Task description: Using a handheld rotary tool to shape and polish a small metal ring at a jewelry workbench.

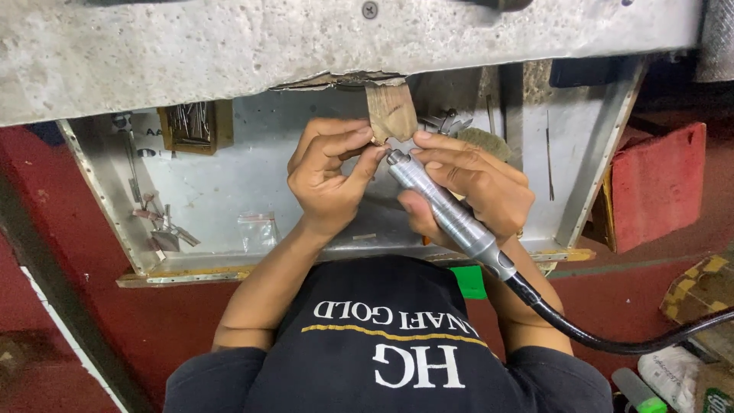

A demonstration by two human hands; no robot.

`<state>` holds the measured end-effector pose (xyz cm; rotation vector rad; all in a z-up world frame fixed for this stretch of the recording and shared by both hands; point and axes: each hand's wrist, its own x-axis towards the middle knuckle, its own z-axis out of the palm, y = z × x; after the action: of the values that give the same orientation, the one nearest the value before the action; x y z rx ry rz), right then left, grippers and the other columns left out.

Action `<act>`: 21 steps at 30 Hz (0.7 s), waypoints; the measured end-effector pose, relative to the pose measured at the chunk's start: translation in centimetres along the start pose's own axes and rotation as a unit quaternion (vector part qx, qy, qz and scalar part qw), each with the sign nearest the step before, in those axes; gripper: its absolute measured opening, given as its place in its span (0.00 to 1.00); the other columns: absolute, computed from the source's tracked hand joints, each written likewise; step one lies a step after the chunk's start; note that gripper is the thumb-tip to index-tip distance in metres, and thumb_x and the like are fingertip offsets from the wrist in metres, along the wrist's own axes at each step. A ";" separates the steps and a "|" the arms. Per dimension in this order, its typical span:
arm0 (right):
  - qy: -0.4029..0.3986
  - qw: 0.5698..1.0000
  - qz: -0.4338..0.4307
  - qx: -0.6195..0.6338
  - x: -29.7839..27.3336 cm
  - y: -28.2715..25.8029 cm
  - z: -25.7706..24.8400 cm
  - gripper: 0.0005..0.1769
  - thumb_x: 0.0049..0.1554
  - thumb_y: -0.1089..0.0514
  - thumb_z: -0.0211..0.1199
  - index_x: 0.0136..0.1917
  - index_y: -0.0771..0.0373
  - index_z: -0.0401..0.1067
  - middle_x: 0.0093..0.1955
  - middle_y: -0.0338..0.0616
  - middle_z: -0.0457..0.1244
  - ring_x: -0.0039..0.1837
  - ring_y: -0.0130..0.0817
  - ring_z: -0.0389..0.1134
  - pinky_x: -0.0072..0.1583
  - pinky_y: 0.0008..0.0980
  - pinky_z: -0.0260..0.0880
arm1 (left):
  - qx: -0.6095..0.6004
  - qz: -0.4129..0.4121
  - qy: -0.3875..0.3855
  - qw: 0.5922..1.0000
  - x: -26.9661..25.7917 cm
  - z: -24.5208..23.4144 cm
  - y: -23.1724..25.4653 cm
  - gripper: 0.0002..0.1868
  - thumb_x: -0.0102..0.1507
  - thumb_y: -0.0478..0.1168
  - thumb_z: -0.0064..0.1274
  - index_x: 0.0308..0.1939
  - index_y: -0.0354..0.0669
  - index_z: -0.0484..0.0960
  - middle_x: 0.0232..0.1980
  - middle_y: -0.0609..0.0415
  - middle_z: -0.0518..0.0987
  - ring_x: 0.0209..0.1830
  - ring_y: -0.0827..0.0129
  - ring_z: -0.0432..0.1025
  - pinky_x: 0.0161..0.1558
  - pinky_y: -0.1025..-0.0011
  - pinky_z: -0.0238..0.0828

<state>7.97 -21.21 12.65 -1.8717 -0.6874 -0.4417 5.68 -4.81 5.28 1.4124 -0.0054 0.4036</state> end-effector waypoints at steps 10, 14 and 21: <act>-0.010 1.000 0.012 0.000 -0.4 0.0 -0.1 0.15 0.54 0.66 0.76 0.40 0.81 0.73 0.39 0.66 0.71 0.45 0.68 0.76 0.48 0.51 0.80 | 0.078 0.065 -0.014 0.995 0.5 -0.5 -0.4 0.11 0.57 0.26 0.71 0.41 0.27 0.87 0.41 0.38 0.82 0.40 0.50 0.83 0.39 0.65 0.87; -0.016 0.999 0.035 0.008 -0.3 -0.3 -0.2 0.15 0.53 0.66 0.77 0.41 0.81 0.73 0.41 0.67 0.71 0.47 0.69 0.76 0.49 0.52 0.80 | 0.095 0.078 -0.009 0.992 0.4 -0.6 -0.7 0.10 0.56 0.26 0.72 0.40 0.28 0.88 0.40 0.37 0.83 0.40 0.49 0.84 0.42 0.62 0.86; -0.013 0.999 0.051 0.010 0.0 -0.6 0.0 0.14 0.53 0.69 0.77 0.42 0.82 0.73 0.40 0.67 0.71 0.48 0.68 0.76 0.49 0.51 0.81 | 0.099 0.108 -0.007 0.989 0.7 -0.5 -0.6 0.09 0.57 0.25 0.70 0.40 0.28 0.89 0.38 0.38 0.83 0.41 0.48 0.83 0.43 0.61 0.85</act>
<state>7.62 -21.07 13.07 -1.8861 -0.6072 -0.3437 6.40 -4.21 4.77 1.6175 -0.1332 0.5859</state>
